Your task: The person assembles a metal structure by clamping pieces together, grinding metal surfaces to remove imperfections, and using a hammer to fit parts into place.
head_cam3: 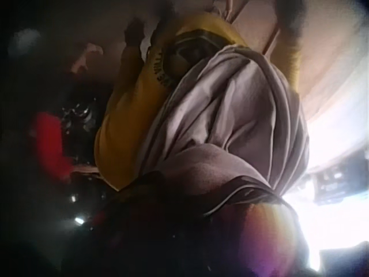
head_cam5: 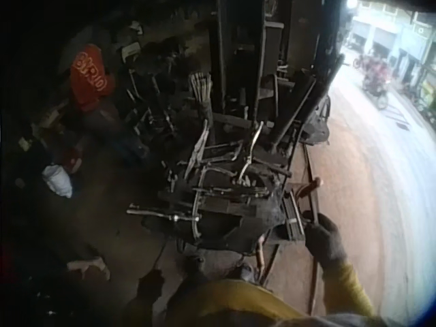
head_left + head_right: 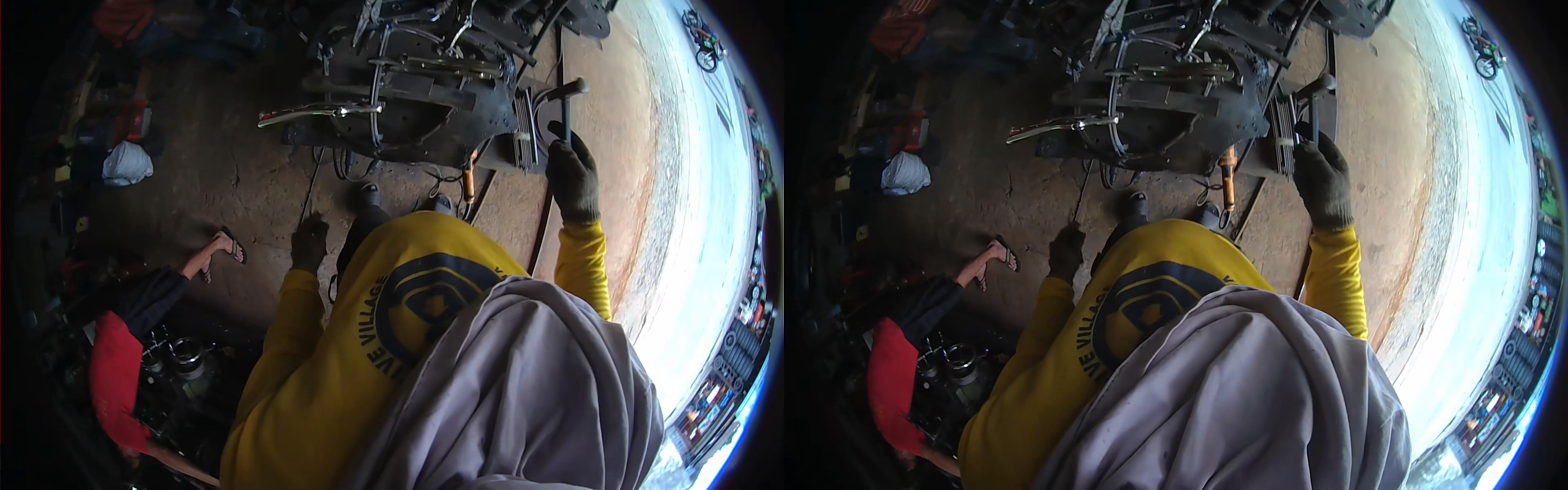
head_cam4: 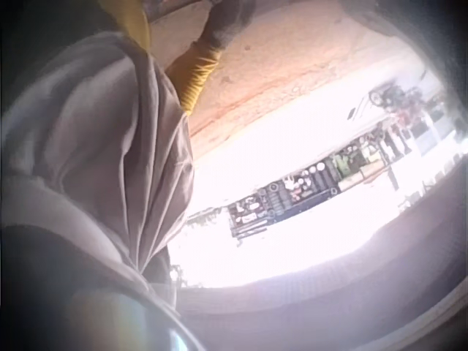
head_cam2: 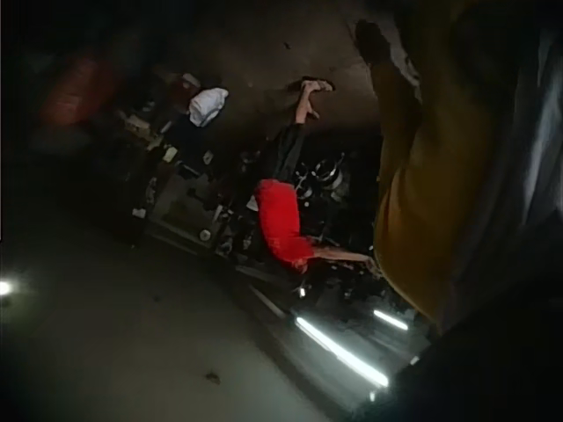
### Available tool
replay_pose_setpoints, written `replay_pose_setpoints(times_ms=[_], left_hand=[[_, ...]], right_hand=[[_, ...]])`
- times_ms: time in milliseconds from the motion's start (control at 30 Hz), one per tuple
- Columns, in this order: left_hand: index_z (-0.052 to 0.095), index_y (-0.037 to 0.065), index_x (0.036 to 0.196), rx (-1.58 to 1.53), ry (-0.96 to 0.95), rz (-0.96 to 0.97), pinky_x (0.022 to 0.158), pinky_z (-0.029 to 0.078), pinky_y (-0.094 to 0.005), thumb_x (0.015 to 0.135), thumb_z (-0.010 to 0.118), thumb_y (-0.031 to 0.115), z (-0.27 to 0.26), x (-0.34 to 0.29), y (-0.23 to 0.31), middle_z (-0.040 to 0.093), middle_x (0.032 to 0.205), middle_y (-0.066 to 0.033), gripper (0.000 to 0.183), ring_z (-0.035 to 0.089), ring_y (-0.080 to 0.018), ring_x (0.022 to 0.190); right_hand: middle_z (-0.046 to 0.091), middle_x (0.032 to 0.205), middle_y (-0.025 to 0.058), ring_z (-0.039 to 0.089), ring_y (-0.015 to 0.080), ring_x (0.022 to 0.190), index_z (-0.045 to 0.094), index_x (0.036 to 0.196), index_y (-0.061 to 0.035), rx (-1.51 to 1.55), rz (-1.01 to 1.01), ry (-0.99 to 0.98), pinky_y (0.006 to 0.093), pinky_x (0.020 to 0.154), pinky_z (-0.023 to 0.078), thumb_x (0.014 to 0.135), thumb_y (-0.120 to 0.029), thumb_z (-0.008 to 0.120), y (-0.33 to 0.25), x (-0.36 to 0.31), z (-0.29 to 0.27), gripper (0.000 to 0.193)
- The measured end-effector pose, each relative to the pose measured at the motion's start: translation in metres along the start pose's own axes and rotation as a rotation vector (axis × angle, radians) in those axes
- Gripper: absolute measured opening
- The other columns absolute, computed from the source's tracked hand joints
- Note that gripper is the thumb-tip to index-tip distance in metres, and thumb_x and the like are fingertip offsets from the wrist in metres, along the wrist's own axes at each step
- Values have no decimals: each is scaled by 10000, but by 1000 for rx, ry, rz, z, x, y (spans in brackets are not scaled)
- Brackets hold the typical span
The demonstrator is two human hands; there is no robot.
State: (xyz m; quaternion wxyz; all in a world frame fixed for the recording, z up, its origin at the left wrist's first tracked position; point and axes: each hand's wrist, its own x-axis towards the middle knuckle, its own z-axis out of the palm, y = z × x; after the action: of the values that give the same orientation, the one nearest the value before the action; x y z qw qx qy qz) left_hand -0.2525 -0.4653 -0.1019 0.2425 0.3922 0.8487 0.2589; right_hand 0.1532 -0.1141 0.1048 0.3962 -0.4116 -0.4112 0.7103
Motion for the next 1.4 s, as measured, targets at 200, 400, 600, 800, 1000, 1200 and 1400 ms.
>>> replay_pose_setpoints(times_ms=[200, 400, 600, 800, 1000, 1200, 1400], left_hand=[[629, 23, 1221, -213, 394, 54, 809, 541, -348, 971, 596, 227, -80, 117, 65, 707, 1011, -119, 324, 693, -205, 928], [589, -38, 1224, -221, 218, 419, 900, 539, -326, 1022, 510, 229, -105, 198, 116, 668, 1061, -125, 343, 662, -197, 991], [640, 21, 1211, -555, -29, 220, 919, 525, -359, 992, 557, 352, -74, 237, 76, 688, 1137, -140, 406, 668, -257, 1061], [652, 72, 1232, -109, -193, 162, 895, 526, -363, 953, 614, 454, -91, 230, 108, 705, 1173, -106, 474, 676, -262, 1070], [650, 61, 1245, 121, -171, 265, 910, 537, -353, 974, 629, 240, -97, 228, 97, 677, 1239, -109, 325, 677, -263, 1082], [725, 32, 1088, 256, 30, 537, 837, 538, -360, 913, 717, 319, -78, 238, 65, 744, 1061, -94, 336, 706, -223, 962], [694, 19, 1177, -116, -109, 432, 875, 534, -347, 949, 678, 209, -86, 231, 84, 732, 1120, -101, 297, 700, -227, 996]], right_hand=[[539, 721, -35, 446, 24, 515, 580, 1295, -1, -168, 6, 306, 187, 452, 384, 1072, -246, 443, 36, -95, 49, 358], [452, 628, -67, 393, 27, 485, 566, 1303, 10, -118, 136, 427, 200, 423, 306, 1071, -247, 453, 108, -129, 149, 363], [597, 764, -21, 538, 53, 625, 648, 1209, -51, -228, 202, 535, 217, 555, 419, 1036, -222, 513, 131, -100, 207, 278], [635, 792, 67, 605, 148, 697, 651, 1197, -25, -485, 134, 572, 303, 653, 487, 1023, -198, 508, 150, -85, 230, 284], [674, 848, 137, 671, 210, 774, 647, 1215, -41, -573, 164, 600, 327, 718, 515, 1006, -199, 533, 143, -80, 240, 286], [639, 805, 96, 620, 177, 729, 626, 1237, -31, -694, 104, 610, 311, 667, 496, 1004, -184, 560, 157, -86, 236, 287], [613, 761, 47, 561, 101, 679, 624, 1230, -14, -771, 151, 651, 281, 628, 476, 1020, -214, 557, 133, -84, 232, 298]])
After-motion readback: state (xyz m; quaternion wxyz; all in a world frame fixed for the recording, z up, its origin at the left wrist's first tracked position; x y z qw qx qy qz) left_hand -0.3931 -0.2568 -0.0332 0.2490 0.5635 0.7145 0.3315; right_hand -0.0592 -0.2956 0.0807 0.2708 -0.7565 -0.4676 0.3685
